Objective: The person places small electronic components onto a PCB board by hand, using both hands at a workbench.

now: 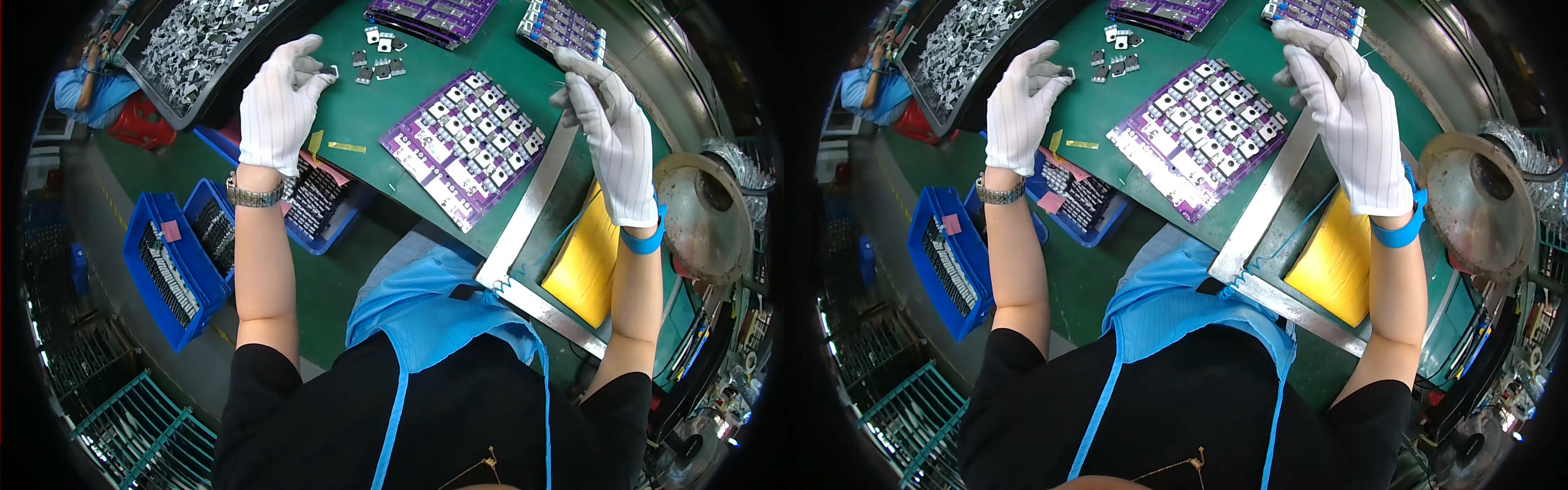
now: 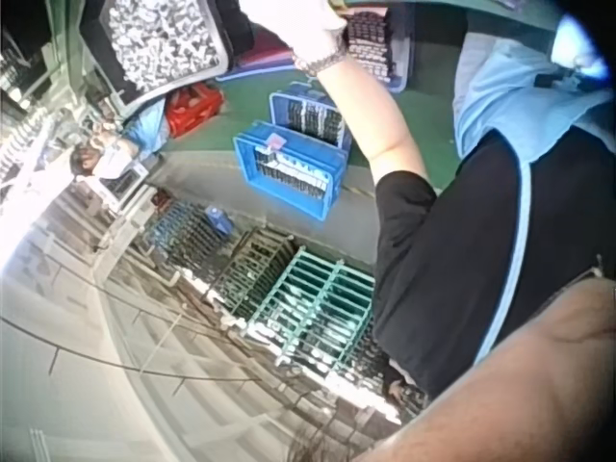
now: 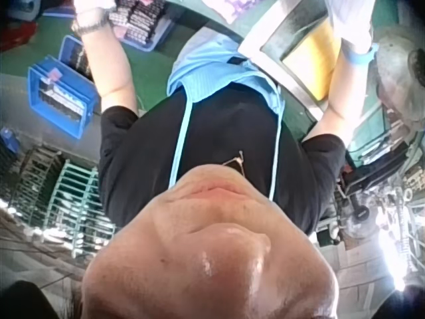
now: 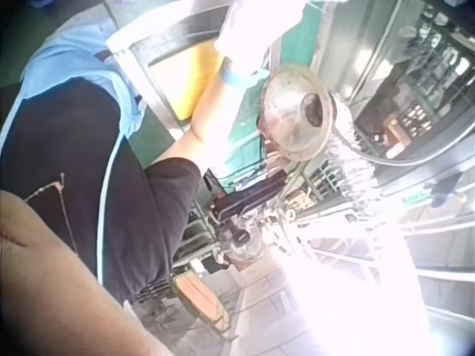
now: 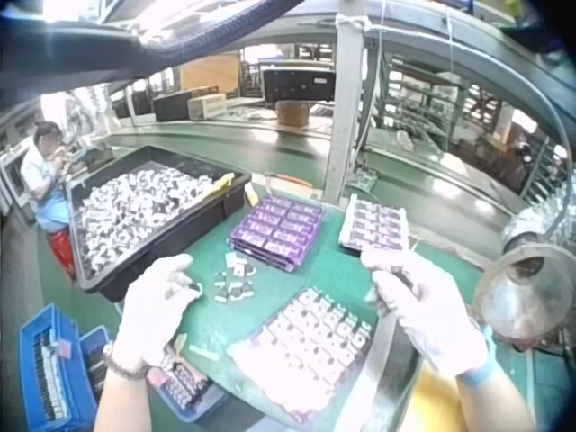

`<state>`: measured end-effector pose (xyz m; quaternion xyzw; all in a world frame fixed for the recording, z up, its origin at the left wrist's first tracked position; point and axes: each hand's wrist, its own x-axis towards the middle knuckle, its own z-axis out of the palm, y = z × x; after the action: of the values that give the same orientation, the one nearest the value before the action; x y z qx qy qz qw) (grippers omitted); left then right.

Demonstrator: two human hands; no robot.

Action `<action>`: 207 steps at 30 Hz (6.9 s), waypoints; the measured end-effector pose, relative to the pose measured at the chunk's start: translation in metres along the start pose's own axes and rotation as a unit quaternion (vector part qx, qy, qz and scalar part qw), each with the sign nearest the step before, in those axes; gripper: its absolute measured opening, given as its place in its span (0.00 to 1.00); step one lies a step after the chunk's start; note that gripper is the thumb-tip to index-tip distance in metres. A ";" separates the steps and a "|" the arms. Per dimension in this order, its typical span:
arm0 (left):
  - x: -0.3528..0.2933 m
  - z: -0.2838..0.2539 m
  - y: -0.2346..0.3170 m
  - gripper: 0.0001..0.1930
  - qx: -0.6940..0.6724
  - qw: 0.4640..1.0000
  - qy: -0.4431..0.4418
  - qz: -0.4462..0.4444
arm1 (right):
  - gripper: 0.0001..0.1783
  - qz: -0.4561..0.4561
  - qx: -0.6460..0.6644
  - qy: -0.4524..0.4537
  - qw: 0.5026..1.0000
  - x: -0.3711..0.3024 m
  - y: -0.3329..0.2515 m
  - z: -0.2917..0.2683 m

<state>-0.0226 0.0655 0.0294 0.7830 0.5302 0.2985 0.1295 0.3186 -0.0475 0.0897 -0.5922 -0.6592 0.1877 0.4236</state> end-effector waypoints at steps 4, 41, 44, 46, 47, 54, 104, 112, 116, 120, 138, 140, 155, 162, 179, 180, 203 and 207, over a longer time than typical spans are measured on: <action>-0.022 -0.002 0.023 0.25 -0.166 0.981 0.096 -0.019 | 0.21 0.084 0.093 -0.060 0.990 -0.005 -0.024 0.009; -0.116 0.020 0.035 0.23 -0.165 0.956 0.236 0.058 | 0.20 -0.278 -0.103 -0.318 0.901 0.033 -0.018 0.074; -0.116 0.021 0.034 0.22 -0.237 0.949 0.206 0.021 | 0.21 -0.325 -0.124 -0.307 0.886 0.038 -0.022 0.075; -0.118 0.013 0.034 0.23 -0.212 0.963 0.163 0.018 | 0.22 -0.367 -0.147 -0.294 0.870 0.039 -0.025 0.077; -0.117 0.011 0.034 0.23 -0.210 0.964 0.165 0.020 | 0.22 -0.370 -0.151 -0.291 0.869 0.039 -0.027 0.078; -0.064 0.017 0.017 0.19 -0.169 0.970 0.169 0.045 | 0.22 -0.345 -0.189 -0.279 0.876 0.035 -0.026 0.073; -0.095 -0.017 0.058 0.18 -0.415 0.898 0.000 -0.145 | 0.22 -0.323 -0.150 -0.245 0.902 0.009 -0.019 0.063; -0.088 -0.020 0.058 0.18 -0.519 0.811 -0.031 -0.269 | 0.23 -0.315 -0.131 -0.251 0.906 0.010 -0.014 0.063; -0.093 -0.017 0.061 0.18 -0.421 0.879 0.038 -0.221 | 0.23 -0.319 -0.143 -0.248 0.904 0.011 -0.014 0.061; -0.096 -0.017 0.058 0.17 -0.418 0.889 0.017 -0.188 | 0.23 -0.338 -0.150 -0.241 0.898 0.010 -0.013 0.061; -0.051 0.006 0.026 0.16 -0.208 0.974 0.086 -0.021 | 0.22 -0.328 -0.196 -0.224 0.897 0.008 -0.025 0.065; -0.028 0.011 0.020 0.15 -0.067 0.996 0.051 -0.014 | 0.21 -0.310 -0.228 -0.221 0.896 0.004 -0.033 0.060; -0.048 -0.007 0.107 0.16 -0.487 0.864 -0.095 -0.092 | 0.24 -0.275 -0.083 -0.018 0.958 0.005 -0.039 0.055; -0.055 -0.017 0.096 0.17 -0.350 0.934 -0.005 -0.065 | 0.21 -0.307 -0.099 -0.075 0.943 0.007 -0.037 0.050; -0.083 -0.021 0.071 0.13 -0.462 0.862 -0.040 -0.207 | 0.18 -0.329 -0.166 -0.257 0.893 0.001 -0.021 0.051; -0.082 -0.019 0.069 0.13 -0.462 0.861 -0.039 -0.209 | 0.18 -0.329 -0.166 -0.259 0.893 0.001 -0.021 0.052; 0.017 0.032 0.021 0.19 0.087 0.992 -0.052 0.074 | 0.18 -0.257 -0.153 -0.136 0.944 -0.007 -0.041 0.035; 0.006 0.022 0.043 0.12 -0.084 0.996 0.023 0.005 | 0.14 -0.213 -0.110 -0.103 0.965 -0.006 -0.031 0.031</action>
<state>0.0242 0.0565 0.0365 0.7650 0.5020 0.3606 0.1809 0.2747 -0.0523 0.0926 -0.4591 -0.8267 0.0794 0.3155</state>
